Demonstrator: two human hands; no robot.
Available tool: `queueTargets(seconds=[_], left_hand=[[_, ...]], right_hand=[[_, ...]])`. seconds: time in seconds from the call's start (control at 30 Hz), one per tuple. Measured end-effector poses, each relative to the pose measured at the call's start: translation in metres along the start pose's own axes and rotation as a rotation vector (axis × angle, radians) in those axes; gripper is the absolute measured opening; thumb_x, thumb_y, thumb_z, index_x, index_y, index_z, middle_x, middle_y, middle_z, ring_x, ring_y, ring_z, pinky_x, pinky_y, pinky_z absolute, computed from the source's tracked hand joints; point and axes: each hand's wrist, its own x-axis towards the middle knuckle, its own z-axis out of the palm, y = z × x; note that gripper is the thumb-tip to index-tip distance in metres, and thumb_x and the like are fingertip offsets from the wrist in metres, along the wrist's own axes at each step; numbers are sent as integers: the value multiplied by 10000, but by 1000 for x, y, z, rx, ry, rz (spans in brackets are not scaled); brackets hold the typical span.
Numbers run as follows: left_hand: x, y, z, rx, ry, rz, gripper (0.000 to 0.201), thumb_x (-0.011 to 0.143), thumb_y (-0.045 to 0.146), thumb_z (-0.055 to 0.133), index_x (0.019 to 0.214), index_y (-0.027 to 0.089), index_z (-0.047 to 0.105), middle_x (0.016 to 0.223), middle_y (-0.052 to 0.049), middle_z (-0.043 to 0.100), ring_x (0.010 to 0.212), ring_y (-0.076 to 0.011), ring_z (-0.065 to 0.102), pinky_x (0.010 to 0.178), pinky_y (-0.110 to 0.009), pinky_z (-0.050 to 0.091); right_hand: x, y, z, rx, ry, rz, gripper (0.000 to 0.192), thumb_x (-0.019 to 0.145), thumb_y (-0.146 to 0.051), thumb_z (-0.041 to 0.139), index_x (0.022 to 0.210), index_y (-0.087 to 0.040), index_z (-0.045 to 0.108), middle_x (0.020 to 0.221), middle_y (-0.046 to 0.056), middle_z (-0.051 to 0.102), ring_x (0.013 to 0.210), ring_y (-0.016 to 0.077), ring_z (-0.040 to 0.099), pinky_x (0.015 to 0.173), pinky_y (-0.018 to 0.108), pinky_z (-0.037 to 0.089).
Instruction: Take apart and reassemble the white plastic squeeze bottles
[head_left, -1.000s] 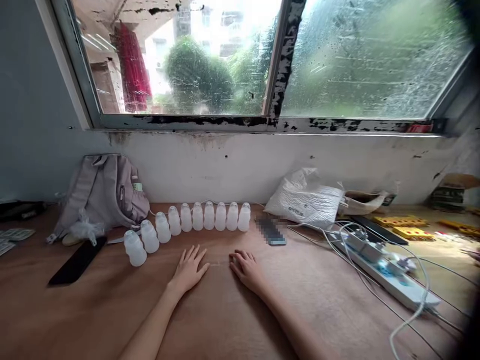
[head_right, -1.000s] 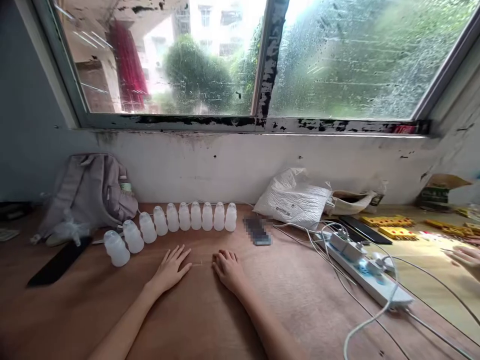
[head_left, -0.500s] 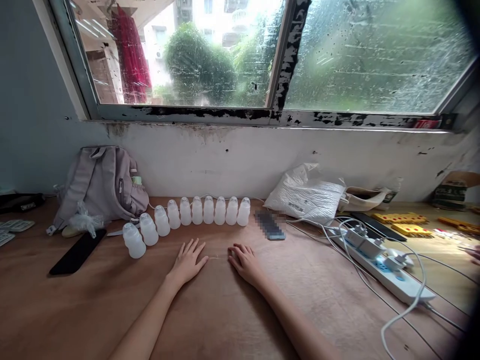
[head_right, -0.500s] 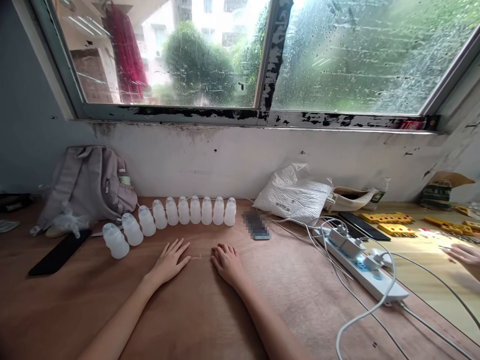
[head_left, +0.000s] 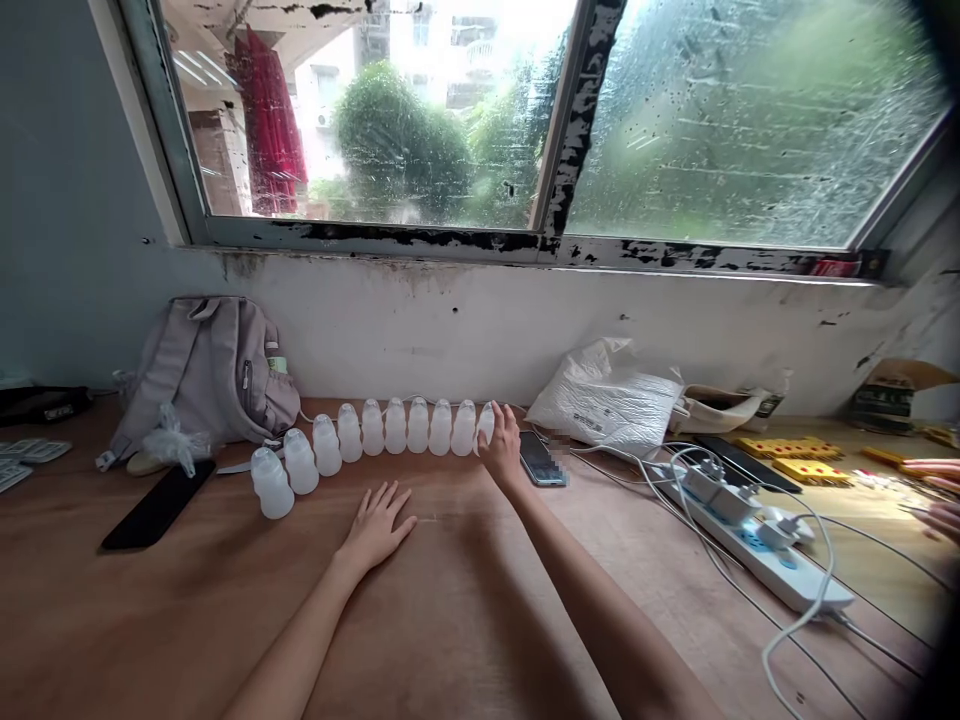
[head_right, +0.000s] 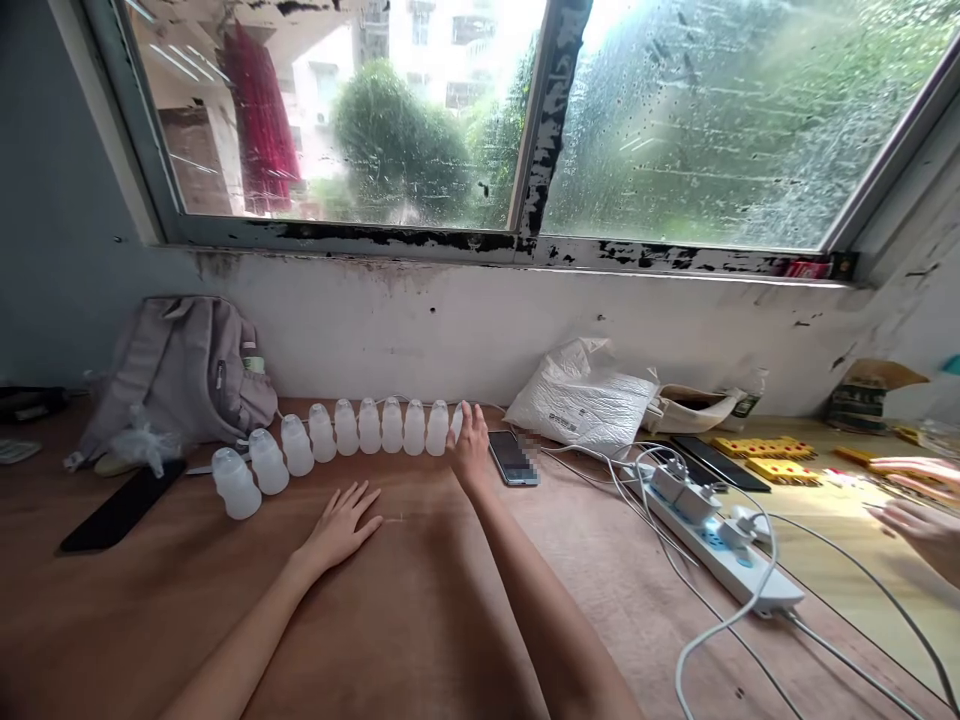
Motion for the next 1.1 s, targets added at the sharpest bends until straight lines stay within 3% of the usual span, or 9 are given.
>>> queueTargets(seconds=[0.2, 0.4, 0.5, 0.67, 0.77, 0.87, 0.97, 1.03, 1.1], left_hand=[[0, 0, 2, 8, 5, -1, 538, 827, 540, 238, 1284, 271, 331, 1378, -43, 298, 1277, -216, 213, 1039, -436, 154], [1, 0, 2, -2, 10, 0, 517, 832, 512, 269, 1277, 260, 345, 1374, -51, 306, 1274, -233, 219, 1035, -450, 157], [0, 1, -2, -38, 44, 4, 517, 828, 507, 291, 1274, 251, 344, 1373, -61, 306, 1263, -235, 245, 1032, -449, 172], [-5, 12, -11, -258, 178, 116, 618, 778, 541, 386, 1300, 232, 268, 1348, -72, 337, 1211, -226, 333, 1000, -398, 269], [-11, 26, -13, -477, 251, 135, 571, 742, 535, 456, 1207, 211, 384, 1191, -91, 502, 1058, -231, 490, 893, -355, 394], [-19, 39, -14, -685, 293, 109, 421, 733, 471, 510, 1054, 200, 500, 1011, -80, 598, 923, -215, 563, 800, -309, 449], [-25, 51, -17, -842, 206, 70, 413, 698, 414, 578, 1041, 187, 535, 979, -75, 615, 890, -213, 573, 760, -289, 462], [-27, 57, -19, -969, 24, 10, 490, 675, 411, 601, 1096, 174, 519, 899, -71, 632, 701, -182, 603, 581, -256, 482], [-27, 61, -21, -1124, -170, -56, 507, 686, 419, 578, 1114, 155, 511, 772, -50, 628, 460, -114, 540, 367, -198, 383]], right_hand=[[10, 12, 8, 82, -7, 13, 446, 758, -265, 425, 1191, -181, 364, 1208, 145, 420, 1094, 282, 416, 859, 439, 365], [-30, 16, -20, 221, 158, 115, 439, 775, -395, 439, 1143, -164, 374, 1083, 132, 473, 965, 245, 483, 785, 395, 414], [-53, 12, -33, 391, 217, 290, 470, 723, -456, 513, 1076, -159, 421, 1020, 111, 504, 856, 216, 531, 707, 342, 453], [-88, -14, -35, 786, -75, 674, 452, 642, -521, 583, 899, -191, 413, 594, -43, 523, 348, 116, 488, 312, 224, 379], [-107, -40, -34, 935, -294, 675, 384, 661, -514, 571, 828, -205, 415, 514, -61, 511, 275, 109, 451, 251, 206, 321], [-116, -57, -38, 966, -411, 664, 336, 698, -517, 524, 763, -196, 452, 504, -52, 512, 269, 101, 431, 243, 201, 288], [-114, -57, -44, 832, -413, 553, 338, 718, -500, 503, 610, -182, 472, 419, -65, 420, 301, 85, 378, 294, 199, 266], [-108, -51, -48, 740, -331, 443, 355, 714, -471, 519, 523, -178, 456, 432, -57, 400, 382, 88, 387, 375, 202, 296], [-103, -46, -50, 693, -275, 376, 369, 708, -450, 526, 476, -177, 438, 453, -50, 396, 445, 95, 386, 440, 207, 306]])
